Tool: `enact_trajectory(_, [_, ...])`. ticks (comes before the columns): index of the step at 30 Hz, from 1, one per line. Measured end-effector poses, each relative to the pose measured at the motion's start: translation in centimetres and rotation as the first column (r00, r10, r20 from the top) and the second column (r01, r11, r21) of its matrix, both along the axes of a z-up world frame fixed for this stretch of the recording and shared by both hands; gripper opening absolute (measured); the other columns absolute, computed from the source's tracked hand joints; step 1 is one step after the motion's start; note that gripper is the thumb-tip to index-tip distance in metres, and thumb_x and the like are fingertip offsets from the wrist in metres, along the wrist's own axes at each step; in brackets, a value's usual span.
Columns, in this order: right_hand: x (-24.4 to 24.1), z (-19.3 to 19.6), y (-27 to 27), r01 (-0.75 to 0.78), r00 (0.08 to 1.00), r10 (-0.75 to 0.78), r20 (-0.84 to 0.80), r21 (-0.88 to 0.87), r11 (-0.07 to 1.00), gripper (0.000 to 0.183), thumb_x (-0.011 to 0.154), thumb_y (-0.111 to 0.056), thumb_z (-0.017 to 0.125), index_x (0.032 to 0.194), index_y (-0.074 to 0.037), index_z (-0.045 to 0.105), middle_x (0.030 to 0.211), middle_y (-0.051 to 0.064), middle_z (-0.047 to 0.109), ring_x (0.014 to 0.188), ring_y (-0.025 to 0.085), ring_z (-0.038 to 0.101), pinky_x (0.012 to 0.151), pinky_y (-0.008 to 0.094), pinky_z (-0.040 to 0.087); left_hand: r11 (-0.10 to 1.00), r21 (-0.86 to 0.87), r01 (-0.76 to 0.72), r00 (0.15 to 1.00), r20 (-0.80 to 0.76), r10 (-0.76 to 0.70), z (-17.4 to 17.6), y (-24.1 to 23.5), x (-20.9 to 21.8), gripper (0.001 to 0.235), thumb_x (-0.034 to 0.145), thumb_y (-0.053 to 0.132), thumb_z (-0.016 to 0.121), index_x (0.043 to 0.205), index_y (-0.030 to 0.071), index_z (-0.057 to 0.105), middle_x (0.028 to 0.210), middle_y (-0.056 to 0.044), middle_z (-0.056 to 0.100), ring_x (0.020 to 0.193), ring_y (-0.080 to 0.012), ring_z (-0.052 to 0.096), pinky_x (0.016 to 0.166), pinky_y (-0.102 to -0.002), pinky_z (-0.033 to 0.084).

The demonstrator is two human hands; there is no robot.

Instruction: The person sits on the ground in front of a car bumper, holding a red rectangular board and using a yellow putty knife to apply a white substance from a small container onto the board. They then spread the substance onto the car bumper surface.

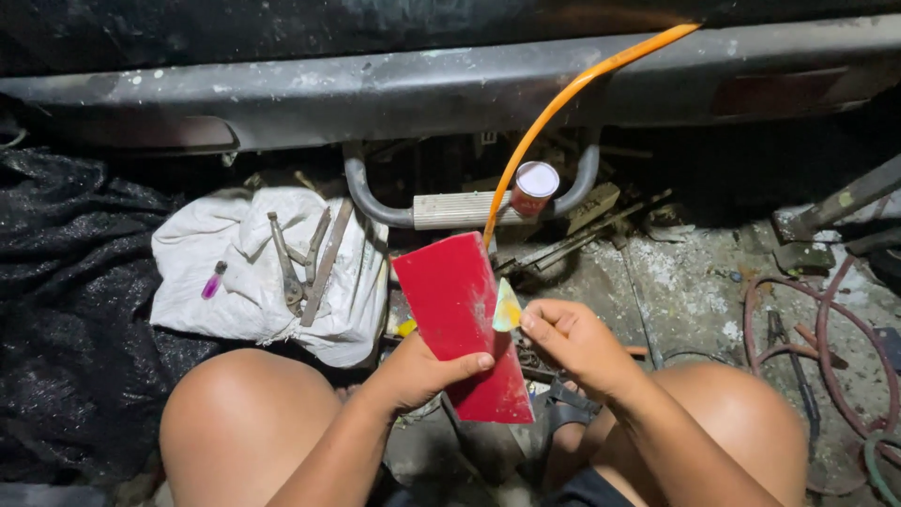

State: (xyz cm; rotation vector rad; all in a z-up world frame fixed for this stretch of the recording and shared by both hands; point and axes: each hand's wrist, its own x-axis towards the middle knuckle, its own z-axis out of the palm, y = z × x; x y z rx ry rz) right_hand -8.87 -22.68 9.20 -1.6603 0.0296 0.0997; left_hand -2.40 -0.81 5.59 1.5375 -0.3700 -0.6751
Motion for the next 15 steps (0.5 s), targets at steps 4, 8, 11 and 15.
enact_trajectory(4, [0.8,-2.4,-1.1,0.037,0.999,-0.038,0.026,0.007,0.999,0.027,0.101,-0.018,0.063,0.079,-0.005,0.069,0.047,-0.006,0.046,0.045,0.003,0.036,0.043,0.019,0.030,0.999,-0.022,0.040,0.999,0.005,-0.040,-0.5,0.2,-0.4,0.035,0.076,0.014,0.090,0.108,0.005,0.078,0.100,-0.012,0.080,0.092,-0.0195,0.069,0.090,-0.043,0.058])
enact_trajectory(8, [1.7,-1.4,-1.2,0.110,0.993,-0.114,0.009,0.223,0.969,0.033,0.099,-0.031,0.063,0.075,-0.008,0.060,0.048,-0.003,0.041,0.041,0.006,0.033,0.039,0.022,0.025,0.979,0.045,0.199,0.980,0.003,-0.200,0.2,0.7,0.0,0.048,0.076,0.027,0.087,0.117,0.009,0.072,0.110,-0.009,0.077,0.101,-0.0196,0.071,0.090,-0.041,0.059])
enact_trajectory(11, [2.7,-1.5,-2.1,0.136,0.991,-0.130,-0.039,0.283,0.949,0.038,0.095,-0.040,0.065,0.070,-0.014,0.054,0.053,-0.005,0.042,0.044,0.008,0.031,0.040,0.024,0.021,0.936,0.099,0.337,0.941,-0.049,-0.334,2.2,1.3,0.3,0.050,0.076,0.034,0.081,0.118,0.014,0.064,0.113,-0.004,0.073,0.103,-0.0185,0.070,0.087,-0.035,0.060])
enact_trajectory(15, [3.9,-2.8,-3.2,0.209,0.976,-0.218,0.006,0.262,0.942,0.038,0.101,-0.037,0.059,0.069,-0.018,0.054,0.054,-0.007,0.042,0.046,0.008,0.033,0.045,0.024,0.028,0.930,0.157,0.332,0.940,0.023,-0.339,2.4,1.8,-0.1,0.046,0.076,0.034,0.080,0.114,0.015,0.064,0.107,-0.001,0.073,0.095,-0.0137,0.069,0.080,-0.030,0.056])
